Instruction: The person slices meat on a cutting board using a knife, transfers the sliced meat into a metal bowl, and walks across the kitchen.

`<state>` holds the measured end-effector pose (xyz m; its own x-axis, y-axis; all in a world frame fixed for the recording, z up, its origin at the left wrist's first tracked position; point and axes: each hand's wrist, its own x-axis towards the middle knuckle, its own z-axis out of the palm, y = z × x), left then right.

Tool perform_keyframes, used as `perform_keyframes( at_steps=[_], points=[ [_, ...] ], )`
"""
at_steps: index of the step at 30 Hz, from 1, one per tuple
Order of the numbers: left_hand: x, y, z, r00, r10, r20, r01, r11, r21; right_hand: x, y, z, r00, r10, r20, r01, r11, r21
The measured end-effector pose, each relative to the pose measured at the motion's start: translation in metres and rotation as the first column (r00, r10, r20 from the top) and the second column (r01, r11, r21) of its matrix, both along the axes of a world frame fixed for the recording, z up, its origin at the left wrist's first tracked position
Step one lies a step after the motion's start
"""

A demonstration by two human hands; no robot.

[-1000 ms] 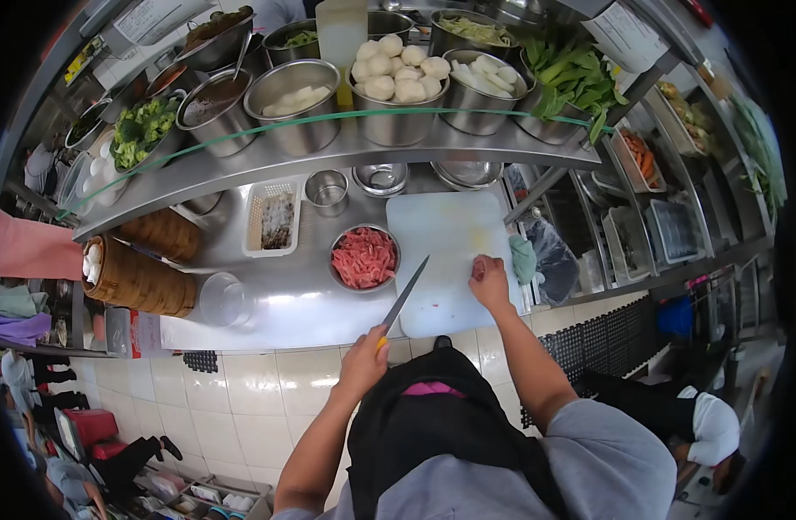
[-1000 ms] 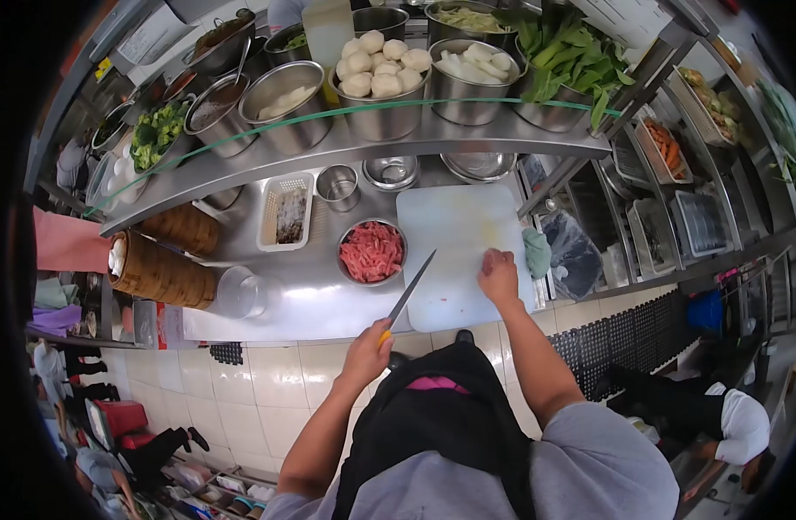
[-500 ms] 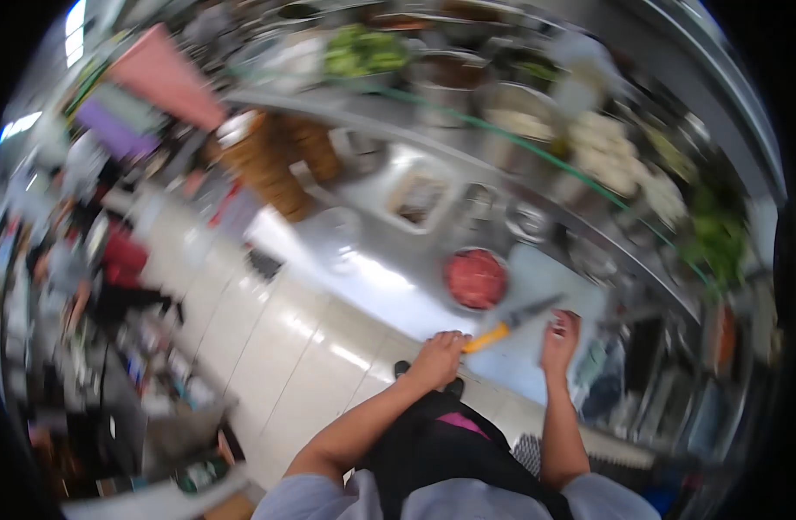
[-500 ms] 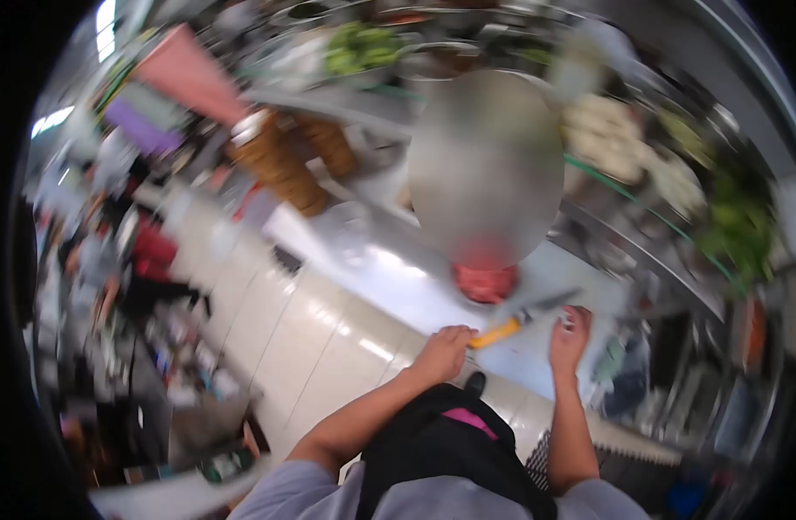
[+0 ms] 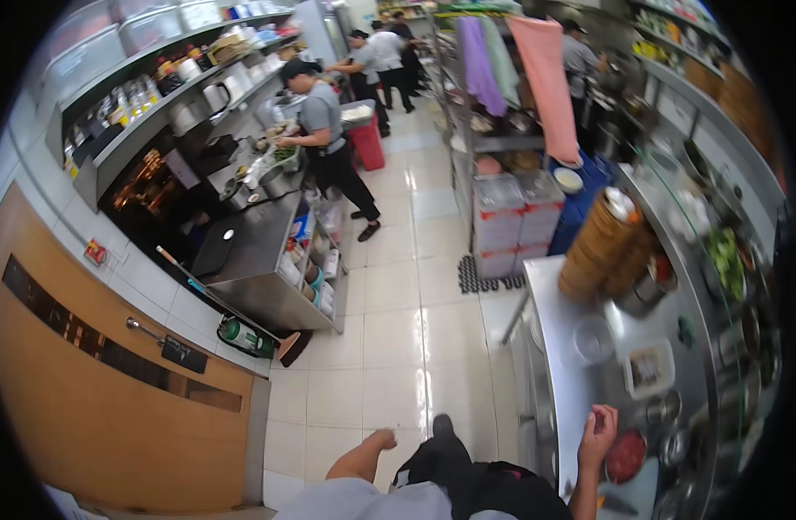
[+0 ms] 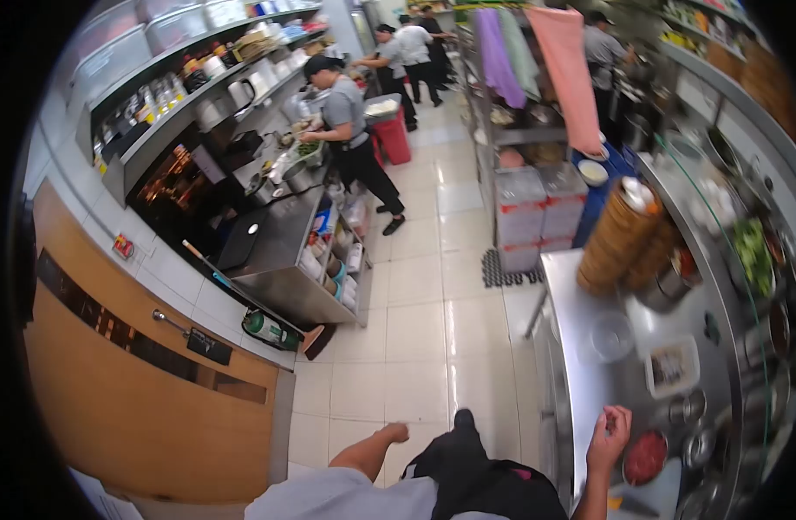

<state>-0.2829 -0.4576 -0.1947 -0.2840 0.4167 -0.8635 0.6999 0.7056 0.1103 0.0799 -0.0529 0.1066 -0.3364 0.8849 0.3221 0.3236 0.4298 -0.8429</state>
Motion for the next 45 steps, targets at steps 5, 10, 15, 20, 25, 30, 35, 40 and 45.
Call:
perform_keyframes(
  at_steps=[5, 10, 15, 20, 25, 30, 35, 40, 45],
  points=[
    [-0.074, -0.066, -0.034, 0.983, 0.154, 0.104, -0.132, 0.973, -0.189, -0.113, 0.033, -0.007, 0.998, 0.061, 0.017, -0.059, 0.993, -0.105],
    [-0.169, -0.019, 0.033, 0.874, 0.485, 0.018, -0.474, 0.845, 0.248, -0.229, 0.070, 0.000, 0.967, 0.239, 0.089, -0.234, 0.970, -0.064],
    [-0.277, 0.042, 0.052, 0.698, 0.709, 0.106, -0.659, 0.577, 0.482, -0.351, 0.112, -0.024, 0.911, 0.406, 0.076, -0.401, 0.913, -0.079],
    [-0.396, 0.060, 0.047, 0.723, 0.689, 0.041, -0.585, 0.580, 0.567, -0.484, 0.154, -0.044, 0.866, 0.494, 0.072, -0.486, 0.868, -0.103],
    [-0.453, 0.039, 0.087, 0.395, 0.916, 0.073, -0.864, 0.343, 0.368, -0.637, 0.206, -0.054, 0.803, 0.587, 0.097, -0.583, 0.809, -0.072],
    [-0.454, 0.006, 0.063, 0.248, 0.965, 0.091, -0.956, 0.228, 0.187, -0.812, 0.252, -0.024, 0.691, 0.718, 0.079, -0.721, 0.693, 0.006],
    [-0.445, 0.027, 0.039, 0.363, 0.826, 0.431, -0.913, 0.408, -0.012, -0.983, 0.279, 0.023, 0.560, 0.829, -0.001, -0.828, 0.559, -0.049],
    [-0.523, 0.090, 0.020, 0.013, 0.885, 0.466, -0.986, 0.088, -0.139, -1.121, 0.326, -0.004, 0.589, 0.807, 0.048, -0.807, 0.590, -0.029],
    [-0.731, 0.157, 0.008, 0.089, 0.777, 0.623, -0.990, 0.139, -0.032, -1.182, 0.404, -0.070, 0.583, 0.771, 0.257, -0.776, 0.621, -0.105]
  ],
)
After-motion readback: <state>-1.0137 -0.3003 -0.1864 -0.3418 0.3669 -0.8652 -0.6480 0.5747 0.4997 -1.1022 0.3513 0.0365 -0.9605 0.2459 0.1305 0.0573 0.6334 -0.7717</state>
